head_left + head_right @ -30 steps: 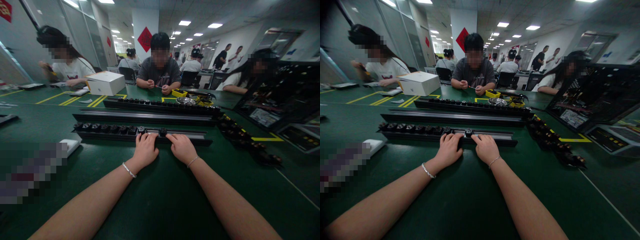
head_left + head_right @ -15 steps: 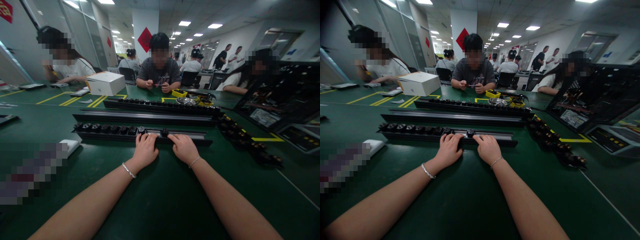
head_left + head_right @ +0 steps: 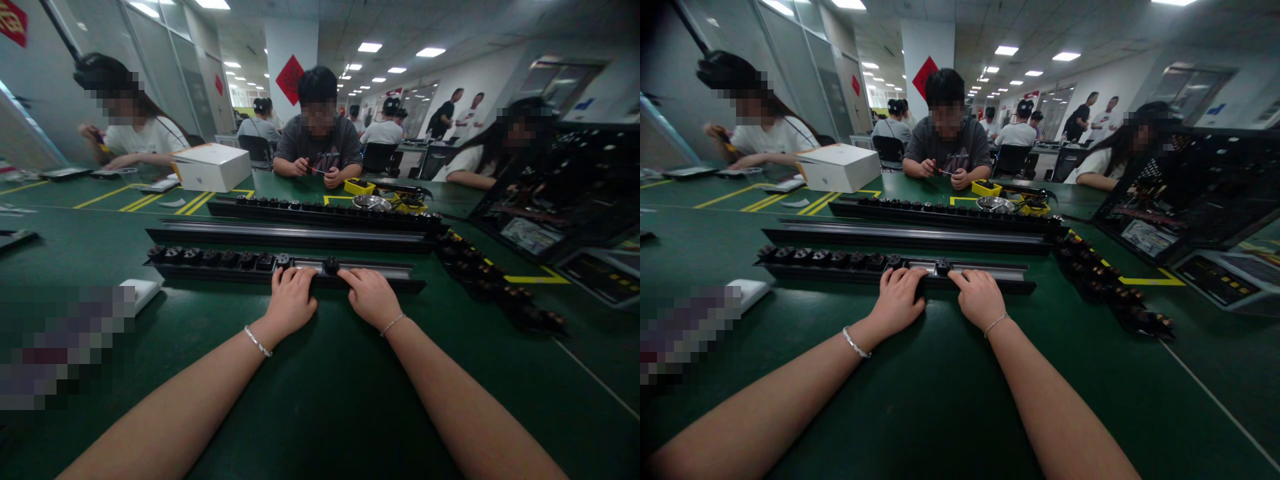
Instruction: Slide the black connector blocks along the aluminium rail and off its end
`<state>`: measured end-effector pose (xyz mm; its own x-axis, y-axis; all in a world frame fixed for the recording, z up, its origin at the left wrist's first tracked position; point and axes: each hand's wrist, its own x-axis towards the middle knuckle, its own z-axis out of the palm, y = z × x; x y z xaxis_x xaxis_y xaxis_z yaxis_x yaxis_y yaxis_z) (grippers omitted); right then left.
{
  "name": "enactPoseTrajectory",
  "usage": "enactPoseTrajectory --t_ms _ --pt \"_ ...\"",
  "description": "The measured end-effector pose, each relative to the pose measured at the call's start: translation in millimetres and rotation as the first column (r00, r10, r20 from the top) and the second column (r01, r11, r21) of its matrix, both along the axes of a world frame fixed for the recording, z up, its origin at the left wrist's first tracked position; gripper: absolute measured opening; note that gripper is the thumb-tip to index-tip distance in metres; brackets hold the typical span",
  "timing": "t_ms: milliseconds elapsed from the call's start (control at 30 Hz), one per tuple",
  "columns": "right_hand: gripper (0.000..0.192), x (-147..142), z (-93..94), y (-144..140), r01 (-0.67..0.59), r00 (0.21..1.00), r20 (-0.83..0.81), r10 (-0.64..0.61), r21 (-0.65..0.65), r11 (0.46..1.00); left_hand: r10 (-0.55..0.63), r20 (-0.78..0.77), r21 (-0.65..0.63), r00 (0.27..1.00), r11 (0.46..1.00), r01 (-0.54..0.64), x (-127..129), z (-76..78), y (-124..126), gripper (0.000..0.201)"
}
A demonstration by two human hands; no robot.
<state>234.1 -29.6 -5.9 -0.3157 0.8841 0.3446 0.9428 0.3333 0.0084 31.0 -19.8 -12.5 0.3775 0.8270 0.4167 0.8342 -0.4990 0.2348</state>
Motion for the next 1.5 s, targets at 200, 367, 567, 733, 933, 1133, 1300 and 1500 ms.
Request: enactPoseTrajectory --t_ms 200,367,567,733,933,1133,1300,1500 --pt "0.047 5 1.2 -1 0.007 1.0 -0.007 -0.007 0.0 1.0 -0.004 0.007 0.004 1.0 1.0 0.004 0 0.1 0 0.051" --pt "0.047 8 1.5 -1 -0.008 1.0 -0.006 0.008 0.003 1.0 -0.004 -0.004 -0.013 1.0 1.0 0.004 0 0.1 1 0.051" --pt "0.047 12 3.3 0 -0.018 1.0 0.013 0.018 -0.014 1.0 -0.002 -0.012 -0.018 1.0 1.0 0.002 -1 -0.2 1 0.051" --pt "0.046 14 4.2 0 -0.01 1.0 0.016 0.01 -0.018 1.0 -0.008 -0.01 -0.017 1.0 1.0 0.007 -1 0.3 0 0.052" --pt "0.046 16 4.2 0 -0.013 1.0 0.01 0.013 -0.024 1.0 -0.004 -0.01 -0.017 1.0 1.0 0.004 0 0.9 0 0.051" --pt "0.045 19 4.4 1 -0.023 1.0 0.001 0.023 -0.031 0.999 -0.005 -0.013 -0.013 1.0 1.0 0.005 -1 0.7 0 0.051" --pt "0.044 22 4.8 1 -0.021 1.0 0.017 0.021 -0.022 1.0 -0.008 -0.01 -0.01 1.0 1.0 0.008 -2 0.2 0 0.051" --pt "0.045 24 6.4 1 -0.031 0.999 0.027 0.032 -0.036 0.999 -0.011 -0.006 -0.02 1.0 1.0 0.011 -1 1.1 0 0.05"
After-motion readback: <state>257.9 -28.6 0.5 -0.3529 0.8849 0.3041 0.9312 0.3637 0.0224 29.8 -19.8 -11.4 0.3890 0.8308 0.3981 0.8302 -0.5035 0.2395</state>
